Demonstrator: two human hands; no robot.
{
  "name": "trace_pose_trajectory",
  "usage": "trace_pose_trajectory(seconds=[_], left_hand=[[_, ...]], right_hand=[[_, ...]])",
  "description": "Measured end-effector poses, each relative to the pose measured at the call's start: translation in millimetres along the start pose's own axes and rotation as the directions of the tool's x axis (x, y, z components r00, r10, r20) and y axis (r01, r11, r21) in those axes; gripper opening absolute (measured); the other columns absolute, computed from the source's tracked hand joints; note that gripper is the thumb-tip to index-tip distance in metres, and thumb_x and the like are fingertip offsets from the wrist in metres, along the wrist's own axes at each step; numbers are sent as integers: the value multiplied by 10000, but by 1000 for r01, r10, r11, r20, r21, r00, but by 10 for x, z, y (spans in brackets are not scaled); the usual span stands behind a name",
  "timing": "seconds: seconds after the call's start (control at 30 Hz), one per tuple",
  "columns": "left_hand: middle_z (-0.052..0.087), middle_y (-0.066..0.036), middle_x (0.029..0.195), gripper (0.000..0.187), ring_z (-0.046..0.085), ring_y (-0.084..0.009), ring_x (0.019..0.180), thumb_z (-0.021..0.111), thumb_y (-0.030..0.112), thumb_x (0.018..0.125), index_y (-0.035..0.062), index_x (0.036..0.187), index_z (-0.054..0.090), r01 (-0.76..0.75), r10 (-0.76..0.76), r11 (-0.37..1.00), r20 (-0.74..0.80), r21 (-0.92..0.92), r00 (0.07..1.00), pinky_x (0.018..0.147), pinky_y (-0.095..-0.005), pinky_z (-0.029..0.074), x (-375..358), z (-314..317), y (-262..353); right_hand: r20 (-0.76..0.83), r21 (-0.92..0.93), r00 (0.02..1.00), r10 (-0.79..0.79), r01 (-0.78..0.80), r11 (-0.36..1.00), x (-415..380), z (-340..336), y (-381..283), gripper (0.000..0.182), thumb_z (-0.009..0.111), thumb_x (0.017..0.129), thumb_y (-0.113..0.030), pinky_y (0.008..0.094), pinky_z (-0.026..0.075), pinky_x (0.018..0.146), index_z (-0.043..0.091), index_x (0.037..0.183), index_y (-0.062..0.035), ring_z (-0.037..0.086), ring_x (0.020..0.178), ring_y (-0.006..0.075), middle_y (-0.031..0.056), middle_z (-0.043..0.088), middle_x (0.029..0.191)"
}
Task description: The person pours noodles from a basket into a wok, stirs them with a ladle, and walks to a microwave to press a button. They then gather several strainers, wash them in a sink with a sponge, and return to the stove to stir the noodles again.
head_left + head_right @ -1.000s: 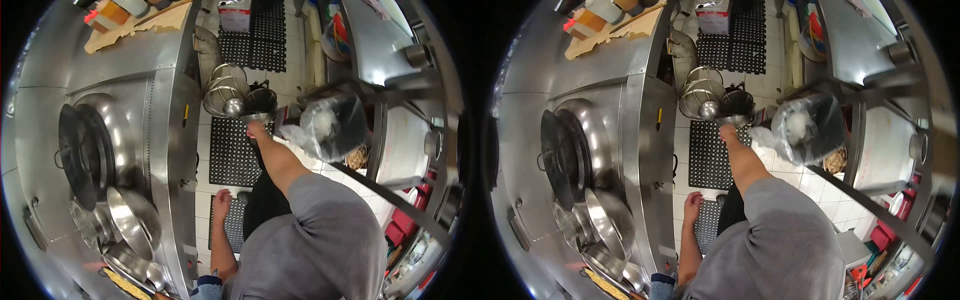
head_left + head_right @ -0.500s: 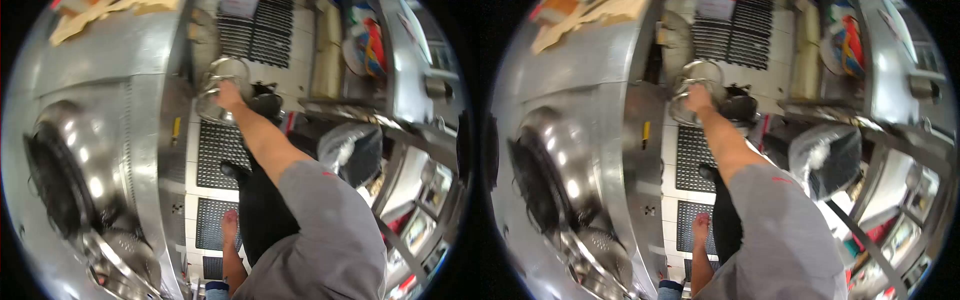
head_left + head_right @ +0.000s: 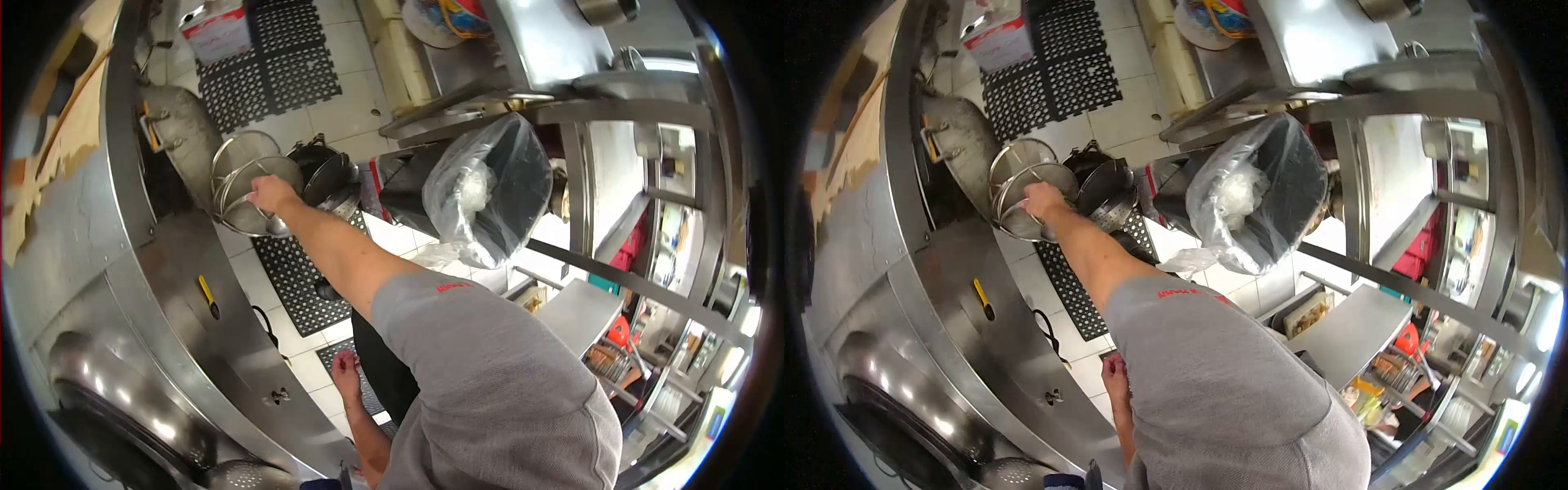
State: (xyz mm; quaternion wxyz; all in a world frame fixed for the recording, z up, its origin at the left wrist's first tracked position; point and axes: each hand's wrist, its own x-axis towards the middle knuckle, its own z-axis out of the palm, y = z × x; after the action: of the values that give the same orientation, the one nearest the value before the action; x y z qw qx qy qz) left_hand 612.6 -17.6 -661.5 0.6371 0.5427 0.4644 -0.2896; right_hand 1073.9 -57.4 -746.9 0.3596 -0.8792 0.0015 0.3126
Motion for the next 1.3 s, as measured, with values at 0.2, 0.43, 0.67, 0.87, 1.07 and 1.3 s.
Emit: trace_pose_trajectory(seconds=[0.2, 0.43, 0.67, 0.87, 1.07, 1.3], left_hand=[[633, -46, 929, 121, 604, -123, 786, 534, 76, 949, 40, 1057, 574, 1, -6, 999, 88, 53, 996, 688, -241, 501, 135, -140, 96], [624, -55, 939, 142, 602, -133, 784, 564, 80, 933, 47, 1069, 580, -44, -2, 981, 237, 189, 972, 649, -250, 494, 237, -300, 313], [652, -73, 974, 179, 645, -165, 843, 557, 135, 915, 60, 1077, 570, -84, 3, 929, 220, 360, 976, 688, -279, 524, 212, -692, 477], [649, -75, 962, 205, 645, -177, 836, 568, 153, 908, 68, 1094, 559, -106, -5, 896, 248, 432, 969, 698, -292, 528, 94, -736, 535], [640, -62, 916, 185, 639, -165, 793, 573, 153, 904, 78, 1073, 562, -99, -42, 839, 245, 536, 969, 671, -288, 518, 13, -766, 217], [629, -42, 889, 166, 623, -146, 752, 557, 201, 923, 91, 1047, 565, 21, -248, 675, 200, 738, 948, 643, -273, 510, -148, -1117, -593]], right_hand=[[-483, 262, 863, 147, -17, 965, -514, -35, -362, 341, 650, 804, -192, 461, 491, 863, 581, 1100, -37, 580, 1020, 415, 256, 539, 1127], [74, 631, 992, -97, 29, 775, -2541, 131, 131, 231, 546, 924, -219, 381, 521, 659, 639, 883, -11, 670, 714, 239, 147, 662, 782], [-302, 940, 718, 627, 333, 72, -4350, -1053, 2046, 478, 578, 900, -412, 288, 523, 630, 543, 1146, -3, 648, 736, 210, 92, 628, 843], [-400, 915, 512, 760, 276, 296, -4045, -1598, 1575, 203, 642, 835, -182, 317, 559, 652, 616, 933, -7, 648, 721, 203, 83, 633, 781], [-477, 873, 559, 678, 392, 290, -4749, -893, 1663, 123, 580, 815, -85, 299, 509, 595, 633, 850, 20, 589, 639, 142, 63, 617, 720], [-169, 975, 675, 719, 221, 22, -6419, -110, 2312, 94, 591, 809, -85, 280, 487, 541, 628, 853, -10, 580, 613, 132, 39, 616, 731]])
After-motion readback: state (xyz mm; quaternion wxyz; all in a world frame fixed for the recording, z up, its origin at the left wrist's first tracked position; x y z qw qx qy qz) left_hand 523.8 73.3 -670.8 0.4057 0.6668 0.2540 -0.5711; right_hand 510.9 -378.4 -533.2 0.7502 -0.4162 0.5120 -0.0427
